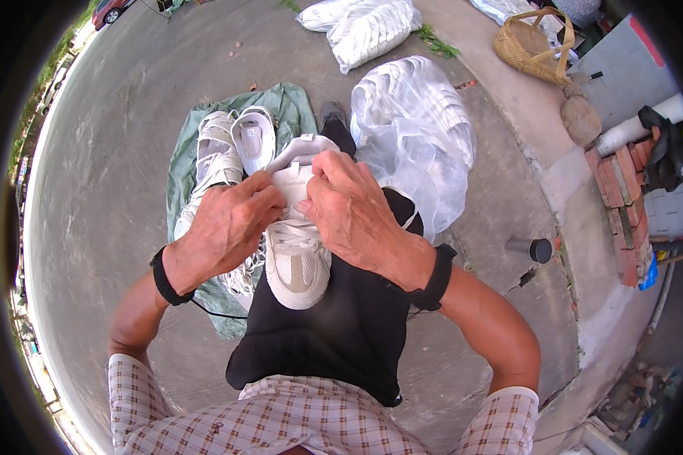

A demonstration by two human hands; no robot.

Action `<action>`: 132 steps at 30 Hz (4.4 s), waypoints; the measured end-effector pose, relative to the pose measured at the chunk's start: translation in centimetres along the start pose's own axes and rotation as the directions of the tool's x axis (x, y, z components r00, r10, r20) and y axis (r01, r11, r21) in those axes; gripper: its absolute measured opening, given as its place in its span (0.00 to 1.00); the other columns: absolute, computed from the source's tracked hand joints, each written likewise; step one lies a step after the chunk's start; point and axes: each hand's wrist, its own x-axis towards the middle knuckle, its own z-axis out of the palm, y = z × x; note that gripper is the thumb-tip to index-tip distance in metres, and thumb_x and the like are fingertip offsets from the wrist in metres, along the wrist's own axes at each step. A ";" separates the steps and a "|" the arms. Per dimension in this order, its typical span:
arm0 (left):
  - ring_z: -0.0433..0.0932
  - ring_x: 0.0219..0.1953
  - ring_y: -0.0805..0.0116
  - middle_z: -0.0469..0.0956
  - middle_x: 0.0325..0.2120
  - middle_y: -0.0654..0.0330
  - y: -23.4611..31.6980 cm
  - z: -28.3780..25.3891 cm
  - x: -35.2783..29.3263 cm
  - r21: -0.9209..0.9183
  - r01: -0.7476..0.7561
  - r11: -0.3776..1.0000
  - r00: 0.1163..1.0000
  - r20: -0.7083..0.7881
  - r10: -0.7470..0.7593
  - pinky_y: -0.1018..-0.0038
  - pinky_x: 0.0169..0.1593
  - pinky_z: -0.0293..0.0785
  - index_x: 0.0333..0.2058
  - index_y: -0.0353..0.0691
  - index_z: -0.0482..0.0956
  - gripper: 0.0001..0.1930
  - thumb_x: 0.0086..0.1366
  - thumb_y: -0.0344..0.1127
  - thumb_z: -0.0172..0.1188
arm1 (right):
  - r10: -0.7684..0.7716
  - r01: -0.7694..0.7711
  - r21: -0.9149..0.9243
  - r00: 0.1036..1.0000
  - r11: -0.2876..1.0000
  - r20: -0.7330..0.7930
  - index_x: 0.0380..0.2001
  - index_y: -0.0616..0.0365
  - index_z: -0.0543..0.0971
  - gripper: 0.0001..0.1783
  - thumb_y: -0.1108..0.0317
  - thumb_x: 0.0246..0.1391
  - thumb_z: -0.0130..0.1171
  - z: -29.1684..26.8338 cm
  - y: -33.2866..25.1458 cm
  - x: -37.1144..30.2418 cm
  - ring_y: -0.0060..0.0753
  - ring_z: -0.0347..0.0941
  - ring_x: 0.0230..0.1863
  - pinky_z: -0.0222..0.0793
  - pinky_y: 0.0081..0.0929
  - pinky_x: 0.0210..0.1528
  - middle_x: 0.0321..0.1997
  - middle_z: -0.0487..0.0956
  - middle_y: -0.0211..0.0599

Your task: Threading and adjusting shoelaces onto a newly manufactured white sports shoe.

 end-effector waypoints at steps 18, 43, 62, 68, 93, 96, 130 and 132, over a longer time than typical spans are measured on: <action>0.83 0.28 0.55 0.81 0.30 0.53 -2.8 0.6 -0.9 -0.209 0.016 0.978 0.981 -0.184 -0.056 0.64 0.33 0.78 0.35 0.35 0.81 0.03 0.62 0.23 0.62 | 0.116 -0.168 -0.364 0.980 0.916 -0.160 0.29 0.63 0.77 0.08 0.77 0.48 0.67 -7.5 2.7 -1.6 0.53 0.71 0.51 0.62 0.47 0.55 0.49 0.75 0.49; 0.81 0.31 0.64 0.82 0.34 0.54 -2.2 2.1 -1.4 -0.490 0.043 0.870 0.938 -0.279 -0.203 0.68 0.33 0.77 0.40 0.34 0.82 0.06 0.63 0.22 0.63 | 0.639 -0.785 -0.312 0.618 0.535 -0.458 0.33 0.66 0.80 0.10 0.69 0.56 0.66 -19.9 16.3 -15.3 0.43 0.75 0.39 0.70 0.39 0.46 0.38 0.77 0.47; 0.72 0.24 0.81 0.78 0.21 0.65 0.5 4.4 -3.4 -0.906 0.401 0.140 0.728 0.222 -0.649 0.79 0.29 0.64 0.25 0.32 0.81 0.04 0.56 0.26 0.67 | 0.016 -0.016 -0.042 1.000 0.999 -0.014 0.32 0.63 0.78 0.08 0.80 0.48 0.67 -2.4 -1.4 -1.2 0.43 0.71 0.37 0.66 0.37 0.42 0.36 0.75 0.39; 0.71 0.24 0.84 0.79 0.22 0.67 3.6 6.1 -7.9 -0.969 0.241 0.043 0.755 0.160 -0.636 0.84 0.30 0.65 0.31 0.33 0.83 0.02 0.60 0.23 0.68 | 0.045 -0.045 -0.002 0.998 0.999 -0.052 0.32 0.62 0.78 0.09 0.79 0.47 0.68 -1.7 -1.4 -1.3 0.45 0.72 0.38 0.66 0.39 0.42 0.37 0.75 0.40; 0.55 0.16 0.85 0.66 0.22 0.71 0.4 3.9 -5.8 -0.551 0.109 -0.827 0.798 0.544 -0.257 0.84 0.19 0.54 0.43 0.31 0.76 0.08 0.75 0.32 0.55 | 0.032 -0.031 0.035 0.999 0.999 -0.036 0.35 0.64 0.77 0.11 0.79 0.47 0.67 -1.5 -1.6 -1.2 0.49 0.73 0.37 0.69 0.42 0.40 0.36 0.73 0.44; 0.53 0.17 0.84 0.62 0.23 0.70 0.4 5.3 -6.3 -0.377 -0.025 -0.926 0.833 0.505 -0.228 0.84 0.19 0.54 0.48 0.34 0.73 0.09 0.78 0.33 0.48 | 0.058 -0.058 0.026 0.998 0.998 0.007 0.36 0.64 0.77 0.11 0.78 0.48 0.67 -1.3 -1.8 -1.0 0.50 0.72 0.36 0.68 0.43 0.39 0.35 0.73 0.44; 0.66 0.53 0.55 0.66 0.54 0.50 -1.8 5.5 -3.9 -0.691 0.063 0.720 0.904 -0.267 -0.335 0.60 0.57 0.63 0.28 0.36 0.75 0.15 0.66 0.42 0.64 | 0.147 -0.152 0.064 0.986 0.986 0.083 0.29 0.64 0.76 0.06 0.79 0.52 0.66 -1.1 -1.4 0.1 0.37 0.72 0.25 0.66 0.34 0.28 0.25 0.75 0.39; 0.66 0.56 0.53 0.69 0.54 0.48 -1.2 5.0 -3.1 -0.535 0.064 0.842 0.835 -0.434 -0.339 0.59 0.58 0.63 0.30 0.38 0.76 0.11 0.63 0.38 0.66 | 0.151 -0.156 0.066 0.985 0.986 0.087 0.29 0.64 0.76 0.07 0.79 0.51 0.66 -1.2 -1.5 0.1 0.39 0.72 0.25 0.66 0.35 0.28 0.25 0.75 0.40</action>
